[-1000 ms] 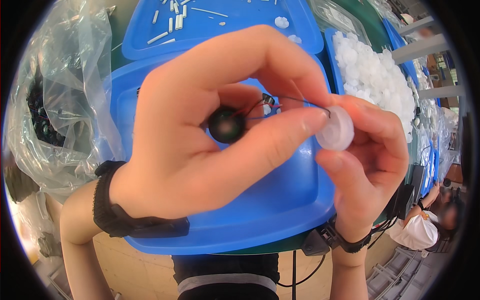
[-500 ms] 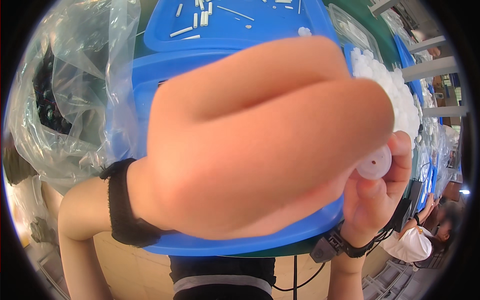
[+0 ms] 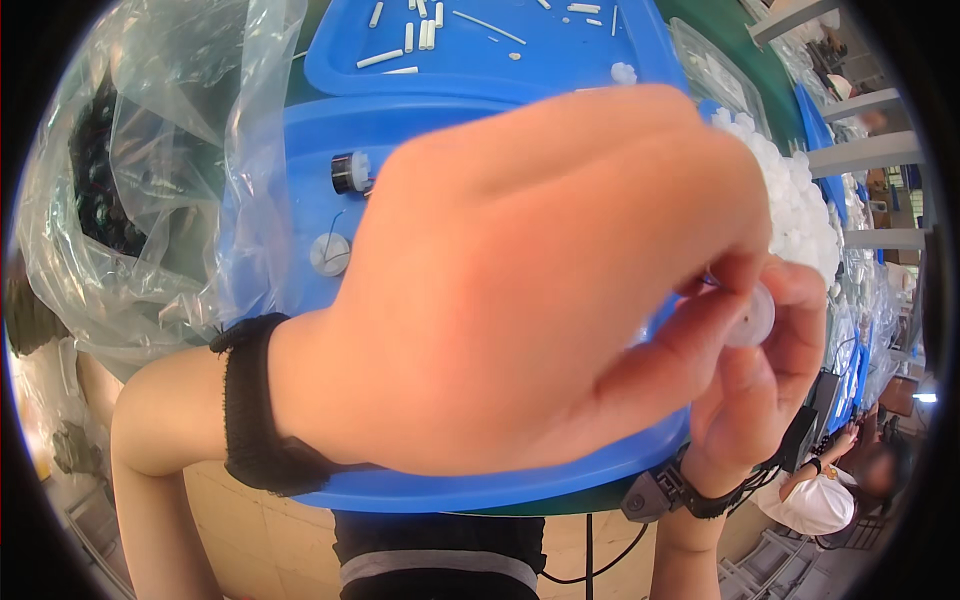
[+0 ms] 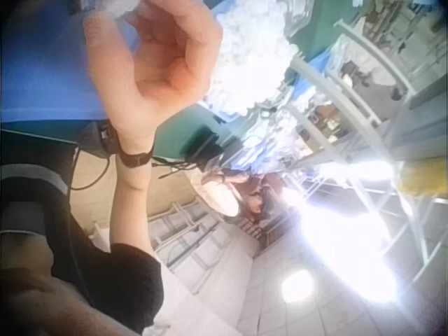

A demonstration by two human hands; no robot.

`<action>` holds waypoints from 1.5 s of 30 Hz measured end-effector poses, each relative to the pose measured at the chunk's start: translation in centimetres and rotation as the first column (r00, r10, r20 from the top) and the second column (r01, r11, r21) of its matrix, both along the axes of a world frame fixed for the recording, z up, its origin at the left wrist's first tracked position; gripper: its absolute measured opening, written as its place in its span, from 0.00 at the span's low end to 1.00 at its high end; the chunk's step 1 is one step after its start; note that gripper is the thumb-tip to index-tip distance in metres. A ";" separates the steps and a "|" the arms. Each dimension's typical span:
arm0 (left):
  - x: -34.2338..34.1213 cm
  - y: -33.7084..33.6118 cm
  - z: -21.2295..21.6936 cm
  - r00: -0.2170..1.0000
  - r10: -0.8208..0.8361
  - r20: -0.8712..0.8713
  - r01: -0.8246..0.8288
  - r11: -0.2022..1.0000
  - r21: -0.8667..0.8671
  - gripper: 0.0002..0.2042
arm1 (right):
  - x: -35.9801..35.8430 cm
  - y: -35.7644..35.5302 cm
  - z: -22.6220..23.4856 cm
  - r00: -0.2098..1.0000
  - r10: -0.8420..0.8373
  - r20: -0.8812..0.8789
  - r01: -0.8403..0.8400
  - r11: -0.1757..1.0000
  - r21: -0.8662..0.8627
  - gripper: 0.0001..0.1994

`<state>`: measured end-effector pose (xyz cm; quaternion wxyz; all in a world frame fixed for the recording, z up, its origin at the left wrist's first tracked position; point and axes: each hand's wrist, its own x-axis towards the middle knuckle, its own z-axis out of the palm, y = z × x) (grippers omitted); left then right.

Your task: Assembling small motor components by attaching plastic caps and threading wires.

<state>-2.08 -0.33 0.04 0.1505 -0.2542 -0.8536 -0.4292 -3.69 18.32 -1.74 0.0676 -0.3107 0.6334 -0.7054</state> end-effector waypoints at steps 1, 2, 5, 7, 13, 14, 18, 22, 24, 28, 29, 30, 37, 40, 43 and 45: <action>-0.2 0.1 -0.1 0.997 -0.003 0.072 0.000 0.999 0.037 0.07 | 0.0 0.0 0.0 0.998 -0.021 0.052 0.022 1.000 -0.016 0.20; -0.3 0.2 -0.2 0.989 -0.016 0.147 0.004 0.997 0.083 0.06 | -0.1 0.3 -0.1 0.998 -0.018 0.067 0.019 1.000 -0.010 0.18; 0.0 -0.1 0.2 0.953 -0.057 0.297 -0.013 0.973 0.230 0.06 | -0.4 0.3 0.5 0.999 0.004 0.045 -0.005 1.000 0.019 0.14; -0.1 0.3 -1.3 0.938 -0.148 0.314 0.002 0.906 0.424 0.05 | -0.5 0.2 0.5 0.996 -0.056 -0.063 0.065 0.989 0.133 0.12; 0.2 0.7 -2.5 0.834 -0.305 0.460 -0.101 0.735 0.671 0.03 | 0.3 -1.1 0.0 0.931 -0.187 -0.312 0.264 0.938 0.225 0.09; 0.1 0.8 -2.6 0.825 -0.311 0.472 -0.109 0.732 0.673 0.04 | 0.2 -1.0 -0.2 0.908 -0.198 -0.368 0.297 0.926 0.235 0.09; 0.0 0.5 -2.1 0.791 -0.330 0.515 -0.116 0.745 0.656 0.04 | -0.6 -0.3 0.0 0.756 -0.162 -0.634 0.438 0.845 0.306 0.09; 0.0 0.7 -2.2 0.799 -0.321 0.509 -0.103 0.760 0.642 0.04 | -0.3 -0.4 -0.2 0.717 -0.176 -0.675 0.483 0.824 0.297 0.08; 0.0 0.8 -2.8 0.823 -0.318 0.470 -0.083 0.752 0.654 0.04 | -0.1 -0.7 -0.3 0.728 -0.206 -0.654 0.492 0.821 0.290 0.07; 0.0 0.8 -2.7 0.856 -0.292 0.425 -0.055 0.768 0.638 0.03 | -0.1 -0.7 -0.4 0.801 -0.244 -0.547 0.432 0.868 0.244 0.06; 0.0 0.8 -2.6 0.859 -0.290 0.422 -0.049 0.773 0.632 0.03 | -0.2 -0.7 -0.4 0.822 -0.246 -0.514 0.408 0.883 0.230 0.06; -0.1 0.9 -2.9 0.853 -0.302 0.425 -0.043 0.772 0.634 0.03 | -0.2 -0.7 -0.6 0.844 -0.239 -0.480 0.381 0.897 0.224 0.06; -0.2 0.8 -2.8 0.842 -0.312 0.440 -0.046 0.771 0.635 0.04 | -0.1 -1.0 -0.8 0.921 -0.305 -0.243 0.344 0.928 0.139 0.06; -0.3 0.7 -3.0 0.846 -0.330 0.419 -0.033 0.752 0.659 0.04 | -0.3 -1.2 -1.0 0.926 -0.313 -0.212 0.337 0.937 0.090 0.06; -0.3 0.6 -3.0 0.851 -0.326 0.411 -0.028 0.754 0.656 0.04 | -0.2 -1.1 -0.8 0.917 -0.311 -0.251 0.353 0.925 0.144 0.06; -0.3 0.6 -2.9 0.846 -0.334 0.416 -0.030 0.748 0.663 0.04 | -0.3 -1.0 -0.8 0.895 -0.322 -0.308 0.385 0.907 0.170 0.06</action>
